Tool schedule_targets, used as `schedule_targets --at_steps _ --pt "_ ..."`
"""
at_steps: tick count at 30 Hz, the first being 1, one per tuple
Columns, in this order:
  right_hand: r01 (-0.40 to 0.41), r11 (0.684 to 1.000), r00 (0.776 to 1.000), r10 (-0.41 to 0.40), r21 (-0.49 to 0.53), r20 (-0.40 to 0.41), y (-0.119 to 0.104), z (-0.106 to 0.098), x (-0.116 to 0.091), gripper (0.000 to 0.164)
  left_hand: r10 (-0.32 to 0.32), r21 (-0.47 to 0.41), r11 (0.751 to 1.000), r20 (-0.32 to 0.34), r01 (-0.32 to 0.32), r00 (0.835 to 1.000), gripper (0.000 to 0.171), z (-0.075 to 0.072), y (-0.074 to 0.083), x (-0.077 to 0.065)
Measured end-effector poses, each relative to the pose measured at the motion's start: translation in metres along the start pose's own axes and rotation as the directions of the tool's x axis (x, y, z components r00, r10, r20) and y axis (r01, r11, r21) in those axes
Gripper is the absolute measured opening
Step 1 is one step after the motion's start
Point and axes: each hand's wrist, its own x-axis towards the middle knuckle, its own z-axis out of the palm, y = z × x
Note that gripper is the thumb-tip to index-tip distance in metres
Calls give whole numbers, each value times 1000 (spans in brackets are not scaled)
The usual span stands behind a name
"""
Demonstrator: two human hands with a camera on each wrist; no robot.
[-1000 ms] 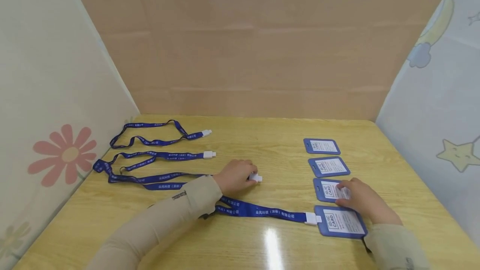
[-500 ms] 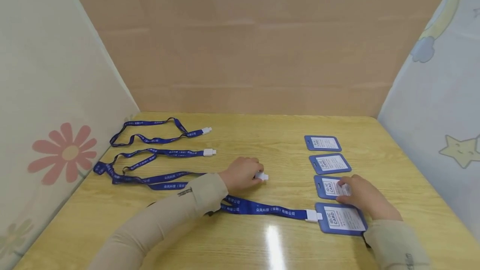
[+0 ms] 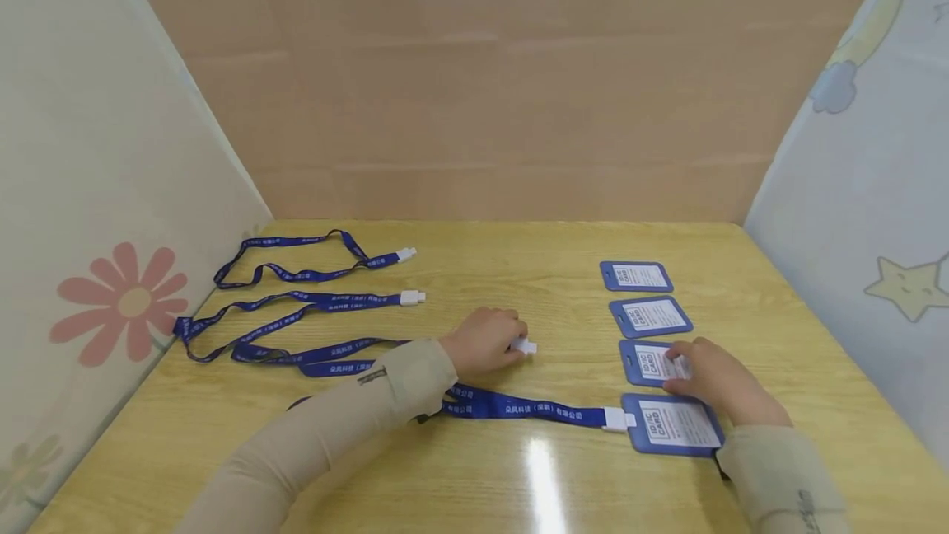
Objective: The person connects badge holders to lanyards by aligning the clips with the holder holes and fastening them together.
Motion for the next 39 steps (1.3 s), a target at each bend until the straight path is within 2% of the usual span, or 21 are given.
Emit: schedule_targets --at_steps 7,13,22,33,39 --pt "-10 1000 1000 10 -5 2 2 -5 -1 56 17 -9 1000 -35 -17 999 22 -2 2 9" --pt "0 1000 1000 0 -14 -9 3 -6 0 54 24 12 1000 -20 -23 1000 23 -1 7 18" --pt "-4 1000 1000 4 -2 -5 -1 -4 0 52 1 26 1000 20 -1 1000 23 3 18 31" --pt "-28 1000 1000 28 8 3 -3 -1 -1 52 -20 38 999 69 18 997 24 4 25 33" --pt "-29 1000 1000 29 5 -2 -5 0 -1 52 -14 42 999 62 12 998 24 4 27 34"
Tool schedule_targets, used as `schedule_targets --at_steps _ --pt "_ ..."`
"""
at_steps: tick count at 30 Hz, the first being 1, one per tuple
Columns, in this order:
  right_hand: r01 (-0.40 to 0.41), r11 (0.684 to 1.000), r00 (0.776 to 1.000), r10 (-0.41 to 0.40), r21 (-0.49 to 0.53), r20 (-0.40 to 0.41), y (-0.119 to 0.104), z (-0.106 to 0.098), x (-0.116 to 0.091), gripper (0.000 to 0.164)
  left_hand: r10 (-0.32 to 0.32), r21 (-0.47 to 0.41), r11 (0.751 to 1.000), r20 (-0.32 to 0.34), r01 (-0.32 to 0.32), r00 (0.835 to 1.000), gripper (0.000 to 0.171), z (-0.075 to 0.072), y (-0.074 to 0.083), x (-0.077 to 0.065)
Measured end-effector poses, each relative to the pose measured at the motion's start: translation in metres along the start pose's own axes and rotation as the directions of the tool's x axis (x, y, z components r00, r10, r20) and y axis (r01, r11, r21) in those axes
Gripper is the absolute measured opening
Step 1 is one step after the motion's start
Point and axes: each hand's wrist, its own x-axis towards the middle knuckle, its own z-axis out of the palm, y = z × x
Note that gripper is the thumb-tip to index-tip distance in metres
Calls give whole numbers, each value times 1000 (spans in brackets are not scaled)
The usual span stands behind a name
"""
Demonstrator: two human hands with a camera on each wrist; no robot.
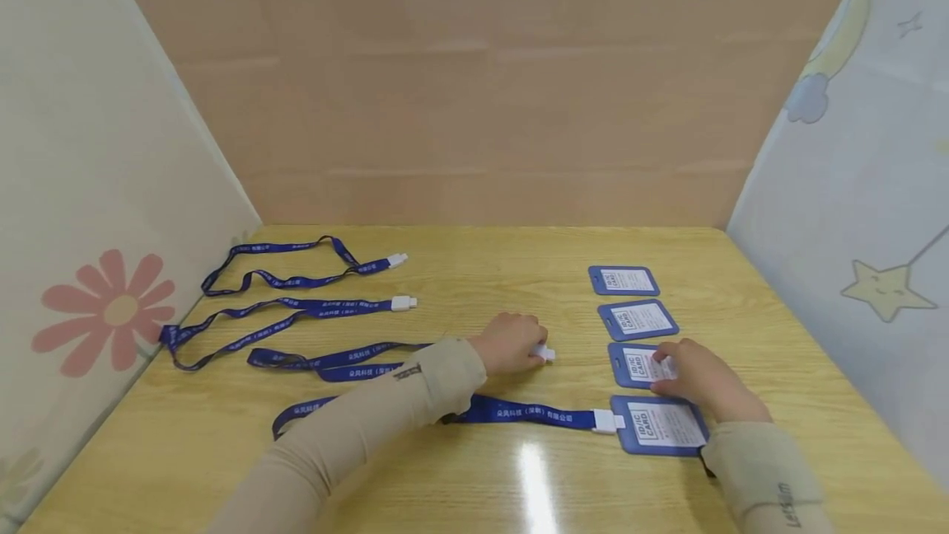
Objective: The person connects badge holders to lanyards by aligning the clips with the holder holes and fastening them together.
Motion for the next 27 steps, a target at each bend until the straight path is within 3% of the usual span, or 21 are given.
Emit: schedule_targets --at_steps 27 --pt "-33 999 999 33 9 8 -4 -2 -2 51 -35 -54 998 -54 32 998 22 9 15 19"
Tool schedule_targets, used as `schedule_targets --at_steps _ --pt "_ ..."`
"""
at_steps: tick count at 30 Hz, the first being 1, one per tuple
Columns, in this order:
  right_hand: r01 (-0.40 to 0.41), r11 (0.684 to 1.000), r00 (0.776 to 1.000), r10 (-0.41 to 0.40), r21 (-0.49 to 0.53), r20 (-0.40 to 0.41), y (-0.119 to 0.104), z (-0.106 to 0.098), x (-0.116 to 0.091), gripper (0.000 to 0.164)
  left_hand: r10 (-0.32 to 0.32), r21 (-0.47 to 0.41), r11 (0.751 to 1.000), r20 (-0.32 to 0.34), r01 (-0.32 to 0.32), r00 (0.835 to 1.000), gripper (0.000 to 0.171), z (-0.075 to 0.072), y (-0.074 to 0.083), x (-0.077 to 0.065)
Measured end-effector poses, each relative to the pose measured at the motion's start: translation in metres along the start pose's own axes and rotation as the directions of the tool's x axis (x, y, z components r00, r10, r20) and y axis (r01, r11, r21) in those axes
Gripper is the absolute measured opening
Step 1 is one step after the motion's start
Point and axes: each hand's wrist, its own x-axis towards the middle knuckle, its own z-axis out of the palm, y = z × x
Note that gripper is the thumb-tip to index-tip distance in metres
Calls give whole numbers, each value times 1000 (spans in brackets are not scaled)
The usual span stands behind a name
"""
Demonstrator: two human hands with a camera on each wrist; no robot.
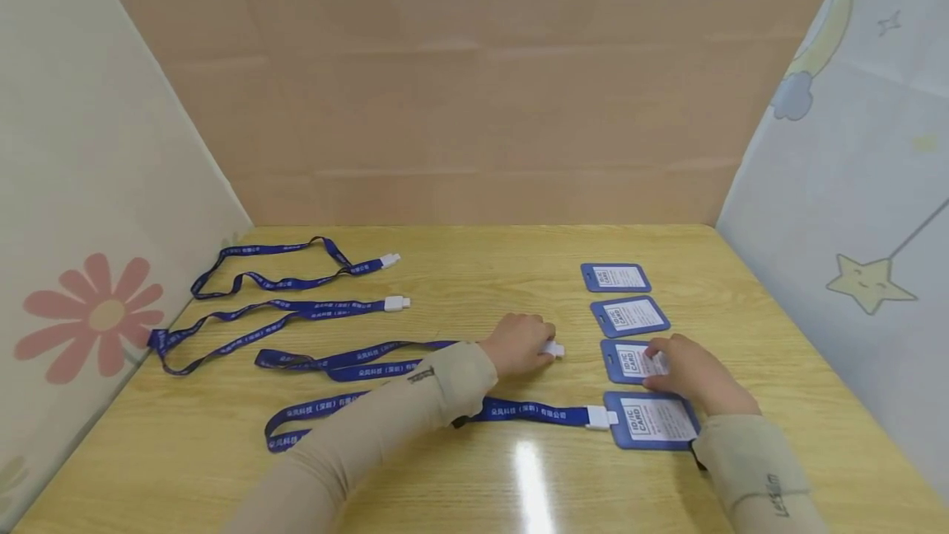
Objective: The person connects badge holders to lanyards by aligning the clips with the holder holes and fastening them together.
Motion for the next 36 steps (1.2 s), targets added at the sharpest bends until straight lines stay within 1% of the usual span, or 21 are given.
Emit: schedule_targets --at_steps 11,19,27,32,36 --pt "6 1000 1000 -6 -6 -2 -3 -2 -2 50 7 26 1000 -20 -7 1000 24 3 7 3" --pt "-2 1000 1000 2 -10 -7 0 1 0 51 10 7 1000 -29 -10 1000 25 3 14 5" --pt "27 1000 999 -28 -15 -27 -2 0 -1 48 7 2 1000 -21 -7 1000 25 5 19 8" --pt "22 1000 999 -22 -10 -25 -2 0 -2 48 -4 -3 1000 -6 4 1000 27 6 21 11" --pt "21 1000 1000 -21 -10 -22 -3 -1 -2 49 -7 -13 1000 -7 7 1000 28 6 23 14"
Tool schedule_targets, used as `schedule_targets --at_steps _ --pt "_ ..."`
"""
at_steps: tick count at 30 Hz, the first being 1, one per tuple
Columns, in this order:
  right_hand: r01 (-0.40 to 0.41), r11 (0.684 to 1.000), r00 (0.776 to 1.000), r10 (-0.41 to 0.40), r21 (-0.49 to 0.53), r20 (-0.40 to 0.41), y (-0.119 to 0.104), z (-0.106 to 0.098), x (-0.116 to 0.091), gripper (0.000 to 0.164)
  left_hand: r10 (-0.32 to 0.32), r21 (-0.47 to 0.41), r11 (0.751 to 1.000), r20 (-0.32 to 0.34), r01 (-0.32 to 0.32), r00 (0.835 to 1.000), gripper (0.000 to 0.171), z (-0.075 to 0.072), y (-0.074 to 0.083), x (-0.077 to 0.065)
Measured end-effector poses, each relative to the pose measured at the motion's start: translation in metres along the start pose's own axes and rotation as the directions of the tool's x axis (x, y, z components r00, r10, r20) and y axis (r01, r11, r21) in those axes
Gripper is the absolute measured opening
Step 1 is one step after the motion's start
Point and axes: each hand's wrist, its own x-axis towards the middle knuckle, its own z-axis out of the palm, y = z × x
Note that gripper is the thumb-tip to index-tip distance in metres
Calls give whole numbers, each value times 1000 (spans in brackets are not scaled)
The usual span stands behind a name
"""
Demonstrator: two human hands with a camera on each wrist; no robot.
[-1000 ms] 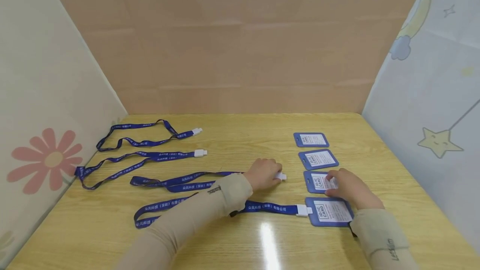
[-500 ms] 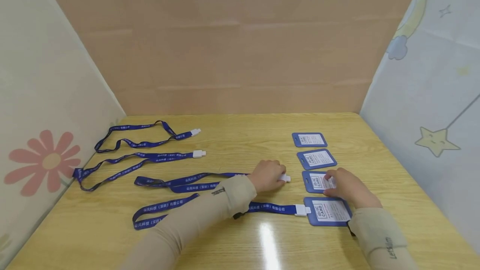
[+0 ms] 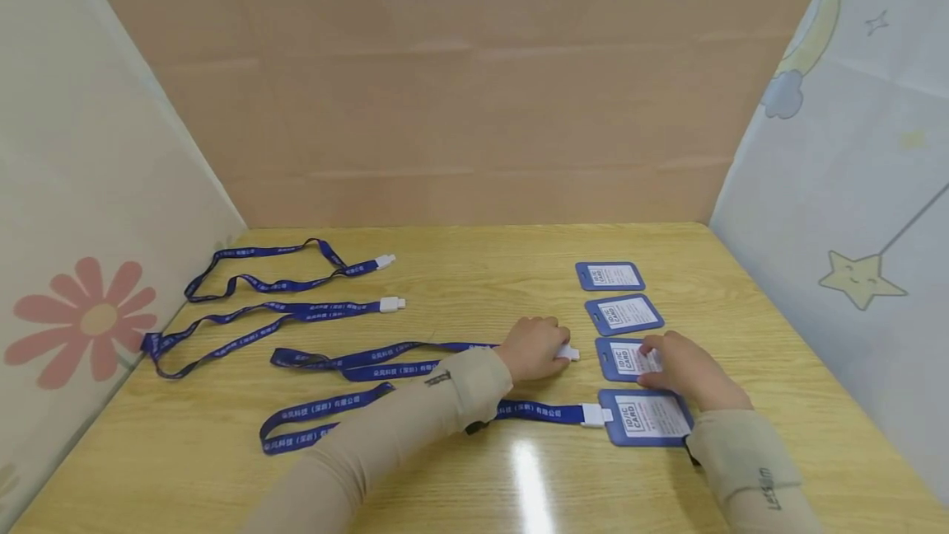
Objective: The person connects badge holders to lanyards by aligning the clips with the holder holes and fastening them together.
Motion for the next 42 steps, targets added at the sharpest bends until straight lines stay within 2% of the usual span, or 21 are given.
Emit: schedule_targets --at_steps 18,29,42 --pt "-6 1000 1000 6 -7 3 -1 1 4 48 18 -20 1000 -40 -19 999 23 -1 8 5" --pt "-2 1000 1000 2 4 3 0 1 3 47 13 -42 999 -44 -14 999 23 5 17 16" --pt "2 1000 1000 -2 7 -11 1 3 1 46 22 -21 999 -67 -24 998 22 4 26 19"
